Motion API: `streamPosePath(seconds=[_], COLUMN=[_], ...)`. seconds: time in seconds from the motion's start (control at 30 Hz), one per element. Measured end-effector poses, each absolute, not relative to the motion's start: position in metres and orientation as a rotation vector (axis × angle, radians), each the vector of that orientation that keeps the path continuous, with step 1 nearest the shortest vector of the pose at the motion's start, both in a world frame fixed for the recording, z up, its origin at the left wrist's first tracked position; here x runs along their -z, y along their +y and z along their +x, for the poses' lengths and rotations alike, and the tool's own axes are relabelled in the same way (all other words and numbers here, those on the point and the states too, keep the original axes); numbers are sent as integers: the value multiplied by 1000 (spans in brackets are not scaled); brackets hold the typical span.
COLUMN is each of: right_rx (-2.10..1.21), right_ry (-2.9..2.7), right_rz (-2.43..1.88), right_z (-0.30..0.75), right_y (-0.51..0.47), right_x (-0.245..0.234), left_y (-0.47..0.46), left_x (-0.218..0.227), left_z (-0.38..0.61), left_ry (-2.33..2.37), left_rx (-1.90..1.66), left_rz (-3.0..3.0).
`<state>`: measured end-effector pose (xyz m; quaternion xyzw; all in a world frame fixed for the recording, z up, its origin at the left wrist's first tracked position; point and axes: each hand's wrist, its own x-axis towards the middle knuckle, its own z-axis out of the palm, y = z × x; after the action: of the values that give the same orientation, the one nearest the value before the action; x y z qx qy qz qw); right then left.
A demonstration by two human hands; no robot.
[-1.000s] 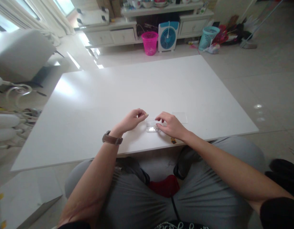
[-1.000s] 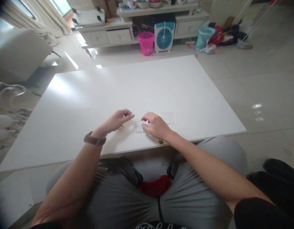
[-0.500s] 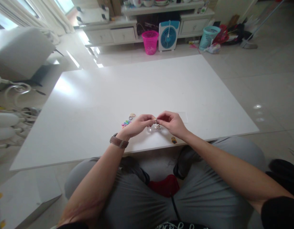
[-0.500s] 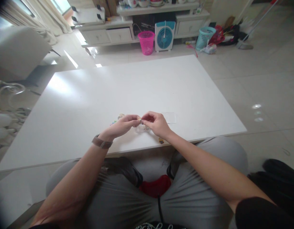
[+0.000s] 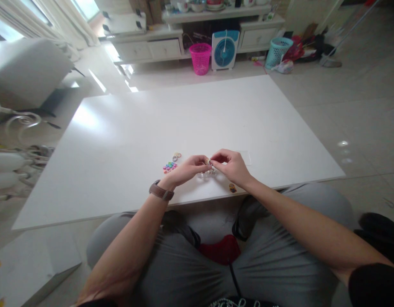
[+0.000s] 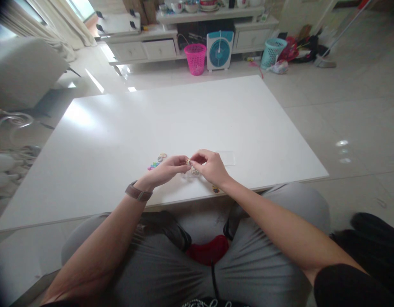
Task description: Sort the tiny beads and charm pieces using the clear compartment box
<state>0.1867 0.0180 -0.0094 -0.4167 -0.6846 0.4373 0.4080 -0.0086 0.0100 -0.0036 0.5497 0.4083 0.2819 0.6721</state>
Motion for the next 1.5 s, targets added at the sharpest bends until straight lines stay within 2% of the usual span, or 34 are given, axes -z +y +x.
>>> streamPosePath(seconds=[0.6, 1.0, 1.5], right_rx=[-1381, -1166, -1153], right_ry=[-1610, -1880, -1907], right_rz=[-1061, -1108, -1027], right_z=[188, 189, 189], right_y=[22, 20, 18], right_x=[19, 13, 12], left_y=[14, 9, 9], left_x=[8, 3, 0], left_z=[-13, -10, -9], left_ry=[1001, 999, 994], left_rx=[-663, -545, -570], left_rz=[1353, 1465, 1453])
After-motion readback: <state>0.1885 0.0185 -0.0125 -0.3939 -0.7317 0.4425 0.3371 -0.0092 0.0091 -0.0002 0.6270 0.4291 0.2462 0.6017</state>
